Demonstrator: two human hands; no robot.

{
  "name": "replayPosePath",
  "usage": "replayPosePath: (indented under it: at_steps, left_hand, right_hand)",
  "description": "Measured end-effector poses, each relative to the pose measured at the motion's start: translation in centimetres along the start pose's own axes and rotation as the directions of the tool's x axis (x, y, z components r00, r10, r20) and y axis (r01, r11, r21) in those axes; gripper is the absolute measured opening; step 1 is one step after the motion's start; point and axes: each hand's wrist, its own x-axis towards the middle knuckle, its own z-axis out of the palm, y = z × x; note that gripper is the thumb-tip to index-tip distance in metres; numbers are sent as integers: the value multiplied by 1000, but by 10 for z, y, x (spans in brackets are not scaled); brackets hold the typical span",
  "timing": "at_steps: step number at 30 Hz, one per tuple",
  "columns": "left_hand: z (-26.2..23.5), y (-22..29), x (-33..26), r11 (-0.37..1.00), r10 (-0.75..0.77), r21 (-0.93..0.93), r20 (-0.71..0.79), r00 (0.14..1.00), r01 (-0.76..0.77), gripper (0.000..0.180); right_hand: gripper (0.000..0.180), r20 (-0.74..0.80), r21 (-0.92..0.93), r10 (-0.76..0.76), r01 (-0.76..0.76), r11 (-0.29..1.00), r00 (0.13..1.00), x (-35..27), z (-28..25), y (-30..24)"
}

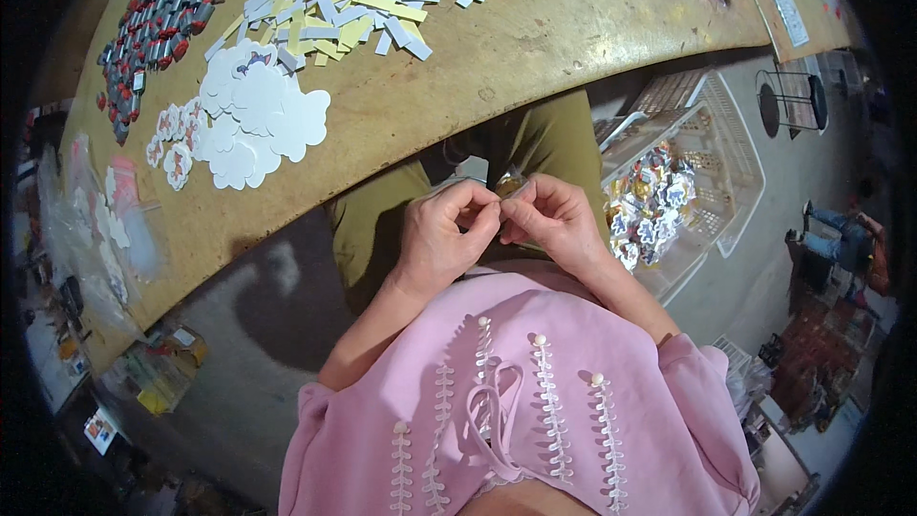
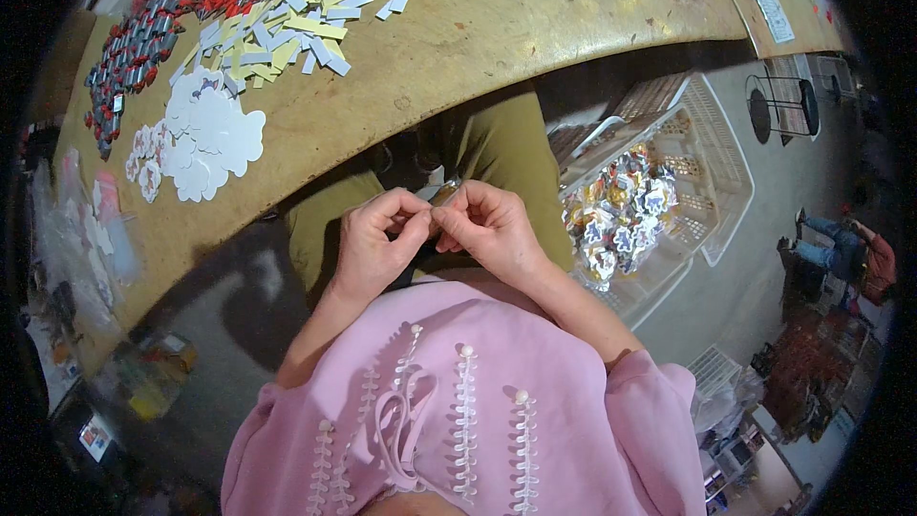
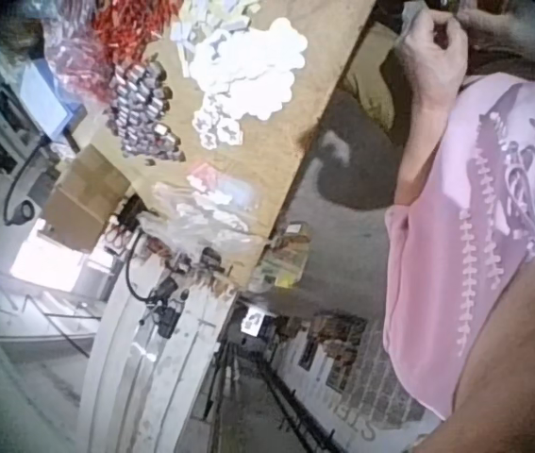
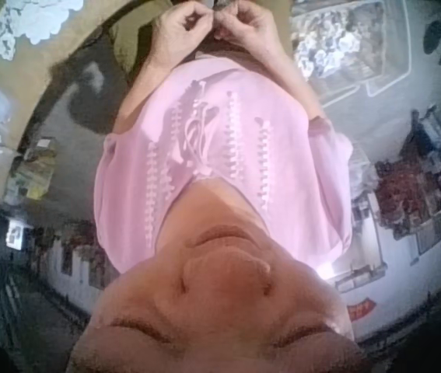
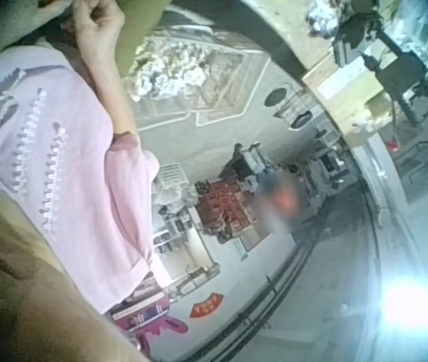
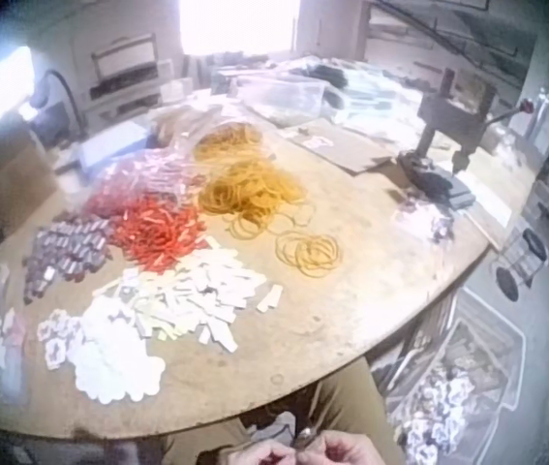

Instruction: The person assembles small craft kits by placing white cutouts, yellow rubber bands, and red fasteners into clear plastic bags. They handle each component by hand, seal the bags, and place them into a white basket. The process is repeated continuously throughout the clip.

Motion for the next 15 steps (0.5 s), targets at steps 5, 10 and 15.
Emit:
replayPosePath:
  at_steps: [5,10,15]
  left_hand:
    - [15,7,-5,993,-81,-96,-76,994,74,4]
    - [17,3,-8,977,-103,-194,-47,994,92,4]
    - [10,-4,-3,972,-133,-210,-104,986,109,3]
  right_hand:
    - [18,32,52,-24,22,998,999,3,-4,1]
    - [17,85,72,-4,-2,997,996,2,-6,-6]
    - [16,188,147,-41,13,989,981,-8,3,-7]
